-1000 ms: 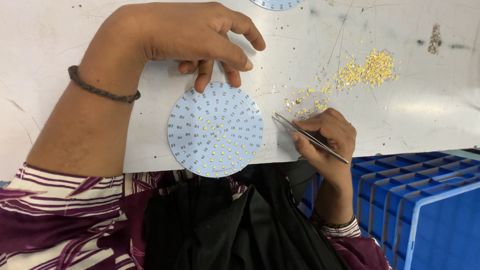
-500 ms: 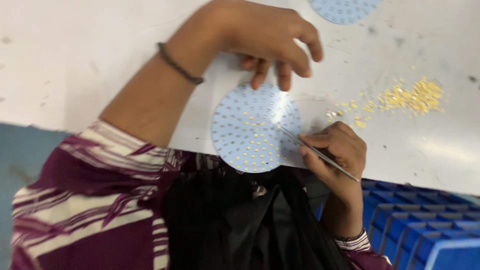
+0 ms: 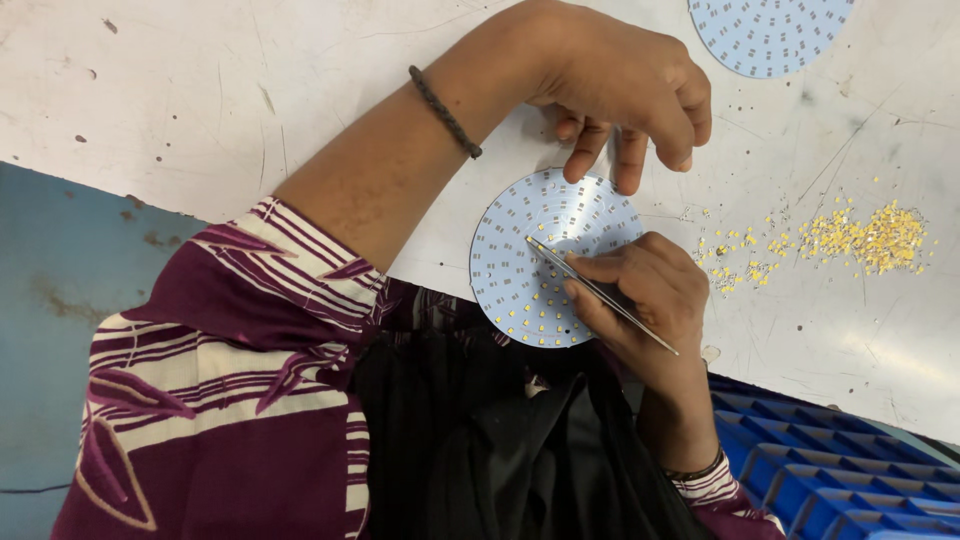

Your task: The person uses tweezers to pick up small yellow LED components from a pile on the table and places them one by one into designated spots on a circular LED board. The person continues this process throughout the clip, filling the board with LEDs.

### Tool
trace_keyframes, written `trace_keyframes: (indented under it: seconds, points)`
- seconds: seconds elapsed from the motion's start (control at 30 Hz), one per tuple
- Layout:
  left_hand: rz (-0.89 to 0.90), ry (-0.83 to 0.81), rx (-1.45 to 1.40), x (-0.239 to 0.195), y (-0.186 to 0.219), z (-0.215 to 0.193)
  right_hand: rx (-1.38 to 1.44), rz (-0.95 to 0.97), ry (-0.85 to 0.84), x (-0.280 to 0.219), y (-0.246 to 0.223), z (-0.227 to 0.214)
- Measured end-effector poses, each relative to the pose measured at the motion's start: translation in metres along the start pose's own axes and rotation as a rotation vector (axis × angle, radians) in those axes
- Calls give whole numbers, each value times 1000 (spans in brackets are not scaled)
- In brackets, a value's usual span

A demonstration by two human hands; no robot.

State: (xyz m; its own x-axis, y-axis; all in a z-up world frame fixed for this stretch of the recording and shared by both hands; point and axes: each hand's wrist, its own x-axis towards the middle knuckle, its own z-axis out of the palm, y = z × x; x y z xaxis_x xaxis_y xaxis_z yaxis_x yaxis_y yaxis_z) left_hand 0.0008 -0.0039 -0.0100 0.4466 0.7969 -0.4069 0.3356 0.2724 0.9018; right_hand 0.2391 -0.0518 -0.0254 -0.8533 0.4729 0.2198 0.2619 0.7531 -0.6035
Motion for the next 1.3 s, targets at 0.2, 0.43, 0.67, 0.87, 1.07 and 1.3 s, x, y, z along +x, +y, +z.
trace_keyframes:
  seconds: [0.2,0.43,0.67,0.87,1.07,1.3]
  points:
    - [0,-12,5,2,1,0,-22,40,-6,0,0,1]
    - [-8,-53,20,4,6,-3,78,126,278,-37,16,-10]
    - [-39,-53,71,5,7,-4,101,532,616,-99,35,-25]
    - [-44,-48,51,5,11,-3,-37,481,573,-92,37,-20]
    - [-38,-51,34,6,9,-3,-70,478,557,-79,32,-21]
    - [-54,-35,48,6,9,-2,-45,516,551,-79,31,-22]
